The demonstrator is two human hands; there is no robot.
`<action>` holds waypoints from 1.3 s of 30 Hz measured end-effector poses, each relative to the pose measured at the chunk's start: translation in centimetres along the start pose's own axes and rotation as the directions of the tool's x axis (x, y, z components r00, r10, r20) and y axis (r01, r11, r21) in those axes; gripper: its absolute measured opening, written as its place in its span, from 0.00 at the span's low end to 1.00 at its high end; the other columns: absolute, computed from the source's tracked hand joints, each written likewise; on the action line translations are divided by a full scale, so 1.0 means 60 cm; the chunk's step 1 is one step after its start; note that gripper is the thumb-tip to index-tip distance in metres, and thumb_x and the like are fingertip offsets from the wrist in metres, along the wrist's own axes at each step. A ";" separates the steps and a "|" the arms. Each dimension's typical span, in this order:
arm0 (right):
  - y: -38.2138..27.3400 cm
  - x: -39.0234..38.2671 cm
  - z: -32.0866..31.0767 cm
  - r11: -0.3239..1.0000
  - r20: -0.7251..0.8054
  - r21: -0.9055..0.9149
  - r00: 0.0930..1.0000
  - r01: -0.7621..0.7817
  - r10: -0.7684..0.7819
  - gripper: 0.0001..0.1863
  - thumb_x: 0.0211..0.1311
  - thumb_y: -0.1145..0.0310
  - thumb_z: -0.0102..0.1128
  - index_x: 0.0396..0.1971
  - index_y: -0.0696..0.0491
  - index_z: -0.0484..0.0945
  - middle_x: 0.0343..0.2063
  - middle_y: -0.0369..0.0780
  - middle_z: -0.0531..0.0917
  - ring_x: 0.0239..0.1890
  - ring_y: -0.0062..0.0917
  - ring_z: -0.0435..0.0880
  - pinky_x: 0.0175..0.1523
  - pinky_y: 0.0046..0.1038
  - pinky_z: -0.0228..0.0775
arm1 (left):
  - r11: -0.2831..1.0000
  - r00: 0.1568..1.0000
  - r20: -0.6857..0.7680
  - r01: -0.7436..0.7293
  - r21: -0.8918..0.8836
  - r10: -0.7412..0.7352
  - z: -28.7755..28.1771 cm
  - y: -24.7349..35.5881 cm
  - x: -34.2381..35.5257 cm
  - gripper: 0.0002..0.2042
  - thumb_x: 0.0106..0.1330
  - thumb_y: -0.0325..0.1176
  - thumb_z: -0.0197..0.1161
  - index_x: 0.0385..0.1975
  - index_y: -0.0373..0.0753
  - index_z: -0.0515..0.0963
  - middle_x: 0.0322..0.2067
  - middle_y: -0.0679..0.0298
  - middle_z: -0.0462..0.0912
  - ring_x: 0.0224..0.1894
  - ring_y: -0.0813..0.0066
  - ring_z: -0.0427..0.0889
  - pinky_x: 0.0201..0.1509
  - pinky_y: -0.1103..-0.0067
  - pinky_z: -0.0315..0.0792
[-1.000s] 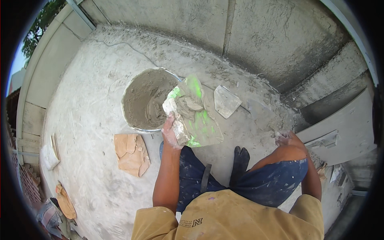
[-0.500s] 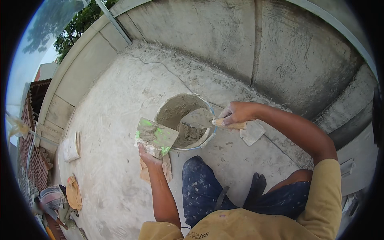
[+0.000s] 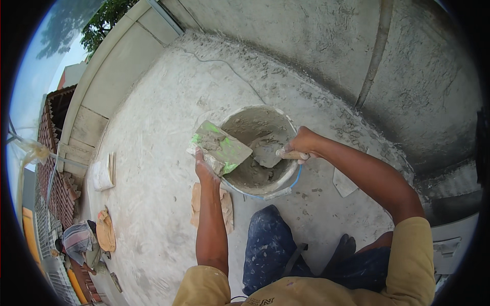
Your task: The person plasters a wall with cement mortar using a trowel and hawk.
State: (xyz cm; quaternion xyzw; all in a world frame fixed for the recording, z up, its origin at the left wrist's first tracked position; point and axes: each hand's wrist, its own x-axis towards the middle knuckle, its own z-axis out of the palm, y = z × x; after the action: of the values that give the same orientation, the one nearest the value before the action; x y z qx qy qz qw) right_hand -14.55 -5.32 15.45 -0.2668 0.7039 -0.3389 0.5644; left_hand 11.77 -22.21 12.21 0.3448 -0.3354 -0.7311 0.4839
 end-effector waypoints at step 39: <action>-0.220 0.227 0.018 0.931 -0.251 -0.329 0.965 -0.159 0.076 0.57 0.54 0.57 0.65 0.67 0.71 0.34 0.55 0.65 0.70 0.57 0.51 0.74 0.64 0.37 0.64 | 0.549 0.956 -0.256 0.138 0.824 0.143 -0.013 0.013 0.292 0.18 0.71 0.40 0.54 0.42 0.26 0.75 0.36 0.55 0.82 0.38 0.70 0.79 0.44 0.76 0.72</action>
State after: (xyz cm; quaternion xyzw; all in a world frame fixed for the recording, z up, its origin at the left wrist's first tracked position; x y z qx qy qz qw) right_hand -16.58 -24.15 17.24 -0.2772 0.8288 -0.2042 0.4410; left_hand 7.64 -39.00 9.28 0.6367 -0.5669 -0.4231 0.3067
